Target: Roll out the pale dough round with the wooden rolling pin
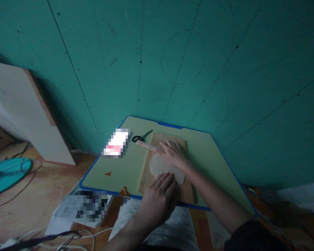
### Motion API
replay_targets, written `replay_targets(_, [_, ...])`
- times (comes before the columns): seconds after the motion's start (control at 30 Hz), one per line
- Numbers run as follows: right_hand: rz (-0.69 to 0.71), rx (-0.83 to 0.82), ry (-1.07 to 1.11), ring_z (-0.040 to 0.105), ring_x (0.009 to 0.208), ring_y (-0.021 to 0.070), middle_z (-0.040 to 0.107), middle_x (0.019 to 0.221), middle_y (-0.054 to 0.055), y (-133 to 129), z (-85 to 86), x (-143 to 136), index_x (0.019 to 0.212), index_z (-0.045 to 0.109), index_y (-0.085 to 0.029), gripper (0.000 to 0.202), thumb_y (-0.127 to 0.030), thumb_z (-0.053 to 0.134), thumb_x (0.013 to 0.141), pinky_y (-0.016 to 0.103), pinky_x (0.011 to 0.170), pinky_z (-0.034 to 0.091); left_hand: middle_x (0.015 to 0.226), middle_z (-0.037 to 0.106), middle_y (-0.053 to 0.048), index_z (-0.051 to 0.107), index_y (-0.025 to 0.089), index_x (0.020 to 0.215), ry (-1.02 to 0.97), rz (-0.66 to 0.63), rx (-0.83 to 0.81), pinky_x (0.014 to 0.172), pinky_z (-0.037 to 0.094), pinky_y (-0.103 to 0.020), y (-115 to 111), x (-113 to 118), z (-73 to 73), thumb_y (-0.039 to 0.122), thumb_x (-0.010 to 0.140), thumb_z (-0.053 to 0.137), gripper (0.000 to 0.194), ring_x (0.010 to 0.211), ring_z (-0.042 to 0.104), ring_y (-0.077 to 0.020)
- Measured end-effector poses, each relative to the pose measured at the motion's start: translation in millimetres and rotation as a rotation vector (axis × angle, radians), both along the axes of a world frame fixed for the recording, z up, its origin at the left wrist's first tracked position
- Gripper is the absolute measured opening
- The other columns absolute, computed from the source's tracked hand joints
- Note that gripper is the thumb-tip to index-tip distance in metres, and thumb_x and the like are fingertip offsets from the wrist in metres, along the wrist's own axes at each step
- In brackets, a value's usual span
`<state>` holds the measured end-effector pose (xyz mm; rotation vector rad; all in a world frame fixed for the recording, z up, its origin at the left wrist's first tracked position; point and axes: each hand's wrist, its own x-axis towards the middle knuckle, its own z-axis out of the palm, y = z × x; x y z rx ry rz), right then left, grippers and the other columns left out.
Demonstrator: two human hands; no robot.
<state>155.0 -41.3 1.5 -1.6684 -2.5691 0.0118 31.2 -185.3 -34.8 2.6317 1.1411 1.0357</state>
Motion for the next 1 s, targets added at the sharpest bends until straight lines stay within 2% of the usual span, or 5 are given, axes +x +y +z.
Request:
replay_targets(0.33, [0.1, -0.046, 0.138, 0.044, 0.139, 0.0265, 0.045, 0.152, 0.014, -59.9, 3.2, 30.3, 0.147, 0.045, -0.024, 0.049, -0.033, 0.047, 0.099, 0.046, 0.111, 0.039, 0.126, 0.064, -0.014, 0.057, 0.019, 0.129, -0.13, -0.032, 0.011, 0.098, 0.053, -0.049, 0.9, -25.9, 23.5, 0.014, 0.087, 0.05, 0.043, 0.124, 0.055, -0.0294])
replay_targets(0.47, [0.088, -0.11, 0.176, 0.043, 0.14, 0.0268, 0.041, 0.155, 0.014, -91.2, 5.4, 51.7, 0.148, 0.045, -0.023, 0.05, -0.025, 0.045, 0.097, 0.044, 0.11, 0.042, 0.125, 0.065, -0.015, 0.063, 0.016, 0.116, -0.074, 0.163, 0.061, 0.1, 0.049, -0.052, 32.4, -39.4, 30.6, 0.019, 0.092, 0.049, 0.027, 0.124, 0.054, -0.0306])
replay_targets(0.63, [0.02, 0.016, 0.199, 0.05, 0.132, 0.0289, 0.05, 0.146, 0.012, -117.2, -3.1, 66.9, 0.144, 0.049, -0.025, 0.047, -0.024, 0.045, 0.097, 0.047, 0.104, 0.048, 0.13, 0.063, -0.016, 0.059, 0.013, 0.126, 0.183, 0.263, 0.051, 0.103, 0.046, -0.05, 80.9, -26.8, 23.3, 0.022, 0.093, 0.048, 0.035, 0.126, 0.055, -0.0305])
replay_targets(0.83, [-0.137, 0.12, 0.197, 0.063, 0.097, 0.0268, 0.065, 0.105, 0.012, -133.0, -20.6, 72.3, 0.139, 0.054, -0.022, 0.041, -0.032, 0.04, 0.101, 0.04, 0.082, 0.055, 0.126, 0.066, -0.017, 0.061, 0.013, 0.125, 0.296, 0.302, 0.055, 0.103, 0.043, -0.054, 100.5, -9.8, 23.9, 0.026, 0.093, 0.045, 0.038, 0.125, 0.055, -0.0343])
replay_targets(1.0, [-0.261, 0.089, 0.094, 0.062, 0.091, 0.0268, 0.064, 0.103, 0.014, -127.5, -15.7, 68.2, 0.143, 0.048, -0.016, 0.052, -0.044, 0.035, 0.102, 0.037, 0.076, 0.052, 0.135, 0.061, -0.014, 0.063, 0.017, 0.124, 0.372, 0.353, -0.029, 0.11, 0.036, -0.053, 120.4, 0.3, 27.4, 0.032, 0.095, 0.043, 0.038, 0.135, 0.046, -0.0335])
